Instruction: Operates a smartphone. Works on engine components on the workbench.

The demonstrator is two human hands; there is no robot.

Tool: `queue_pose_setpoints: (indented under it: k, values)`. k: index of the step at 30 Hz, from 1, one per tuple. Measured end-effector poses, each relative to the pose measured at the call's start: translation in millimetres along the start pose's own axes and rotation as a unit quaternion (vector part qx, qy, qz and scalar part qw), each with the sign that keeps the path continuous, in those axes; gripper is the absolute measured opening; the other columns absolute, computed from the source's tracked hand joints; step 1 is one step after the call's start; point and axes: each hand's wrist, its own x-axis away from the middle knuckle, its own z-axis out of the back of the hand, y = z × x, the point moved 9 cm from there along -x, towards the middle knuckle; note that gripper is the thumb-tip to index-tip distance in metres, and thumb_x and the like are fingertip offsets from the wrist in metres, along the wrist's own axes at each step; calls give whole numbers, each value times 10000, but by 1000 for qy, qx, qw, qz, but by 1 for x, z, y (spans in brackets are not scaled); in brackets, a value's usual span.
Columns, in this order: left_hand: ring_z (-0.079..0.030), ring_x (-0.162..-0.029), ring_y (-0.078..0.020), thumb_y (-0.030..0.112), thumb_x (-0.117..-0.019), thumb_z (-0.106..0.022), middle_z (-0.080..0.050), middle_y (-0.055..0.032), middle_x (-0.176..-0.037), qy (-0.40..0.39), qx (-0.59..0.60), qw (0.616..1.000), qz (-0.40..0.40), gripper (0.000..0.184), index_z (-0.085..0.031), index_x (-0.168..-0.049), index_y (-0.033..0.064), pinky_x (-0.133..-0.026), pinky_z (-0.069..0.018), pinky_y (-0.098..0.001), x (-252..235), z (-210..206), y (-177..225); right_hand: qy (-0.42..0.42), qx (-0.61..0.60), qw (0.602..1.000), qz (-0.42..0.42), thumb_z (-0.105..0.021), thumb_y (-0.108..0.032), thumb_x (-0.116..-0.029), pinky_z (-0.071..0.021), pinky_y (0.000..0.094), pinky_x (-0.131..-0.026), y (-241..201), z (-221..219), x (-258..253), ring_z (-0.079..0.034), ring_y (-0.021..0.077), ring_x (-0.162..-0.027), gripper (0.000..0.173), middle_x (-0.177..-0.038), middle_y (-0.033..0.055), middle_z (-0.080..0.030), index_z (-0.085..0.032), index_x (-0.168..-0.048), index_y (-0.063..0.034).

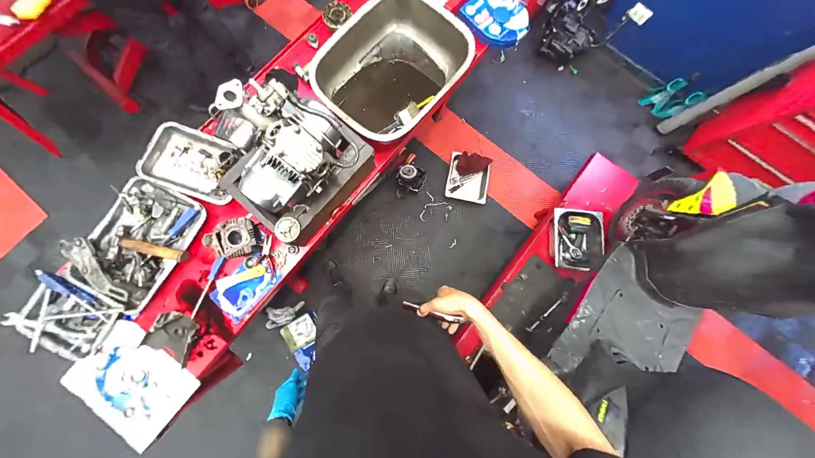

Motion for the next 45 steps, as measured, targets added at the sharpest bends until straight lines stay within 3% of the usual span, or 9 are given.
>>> queue_pose_setpoints:
  k: [3, 5, 7, 11, 14, 18, 24, 35, 45]
  values:
    - [-698, -1044, -366, 419, -1126, -349, -694, -255, -1202, 65, 45, 995, -64, 580, -617, -1310, -61, -908, -556, -545, -84, 10, -37, -80, -181, 967, 161, -609, -388, -985, -625, 423, -702, -6, 17, 25, -731, 220, -780, 395, -946, 96, -741, -678, -1123, -24]
    - [-710, -999, -335, 446, -1124, -338, -710, -231, -1169, 49, 56, 996, -50, 597, -625, -1299, -47, -896, -561, -531, -95, 8, -38, -168, -331, 875, 311, -567, -360, -941, -621, 440, -806, -30, 30, 51, -717, 260, -999, 481, -1208, 131, -701, -587, -1311, -54]
    - [-705, -1011, -336, 431, -1129, -318, -700, -237, -1191, 42, 48, 997, -36, 598, -614, -1309, -57, -917, -551, -527, -92, 7, -32, -234, -456, 759, 402, -656, -473, -853, -603, 514, -863, -56, 41, 76, -690, 330, -1091, 622, -1306, 177, -663, -597, -1341, -92]
    - [-691, -1014, -331, 427, -1132, -305, -668, -258, -1229, 55, 30, 997, -40, 604, -580, -1330, -73, -910, -544, -507, -82, 8, -14, -295, -583, 596, 467, -702, -508, -739, -587, 575, -815, -103, 40, 110, -690, 380, -992, 784, -1201, 234, -667, -599, -1356, -34]
    - [-688, -995, -310, 416, -1134, -307, -666, -247, -1232, 65, 35, 997, -39, 584, -584, -1328, -60, -901, -544, -488, -78, 9, -2, -329, -624, 532, 468, -695, -535, -701, -589, 531, -754, -131, 25, 125, -685, 358, -920, 834, -1133, 220, -670, -592, -1348, -19]
    - [-693, -1011, -313, 443, -1130, -308, -676, -236, -1234, 62, 30, 997, -36, 600, -593, -1329, -46, -906, -545, -496, -81, 6, -2, -351, -641, 509, 455, -671, -550, -689, -582, 487, -715, -151, 5, 133, -680, 333, -871, 836, -1092, 209, -673, -594, -1330, -18]
    - [-692, -1020, -311, 451, -1129, -305, -665, -237, -1254, 54, 29, 998, -33, 606, -597, -1335, -39, -913, -545, -491, -85, 8, -8, -365, -621, 541, 434, -619, -570, -715, -578, 481, -697, -168, -21, 136, -674, 306, -838, 815, -1057, 194, -675, -606, -1308, -11]
    - [-682, -987, -284, 436, -1132, -301, -663, -224, -1242, 52, 18, 998, -29, 592, -576, -1355, -39, -890, -542, -468, -76, 14, -9, -417, -604, 520, 437, -632, -557, -744, -575, 483, -744, -185, -41, 142, -674, 320, -899, 797, -1138, 211, -664, -586, -1351, -43]
    - [-700, -971, -284, 446, -1128, -303, -678, -212, -1235, 58, 28, 998, -21, 595, -585, -1357, -24, -874, -556, -463, -85, 21, -23, -405, -615, 511, 443, -627, -550, -754, -570, 502, -756, -183, -48, 143, -674, 331, -911, 791, -1145, 225, -661, -581, -1356, -38]
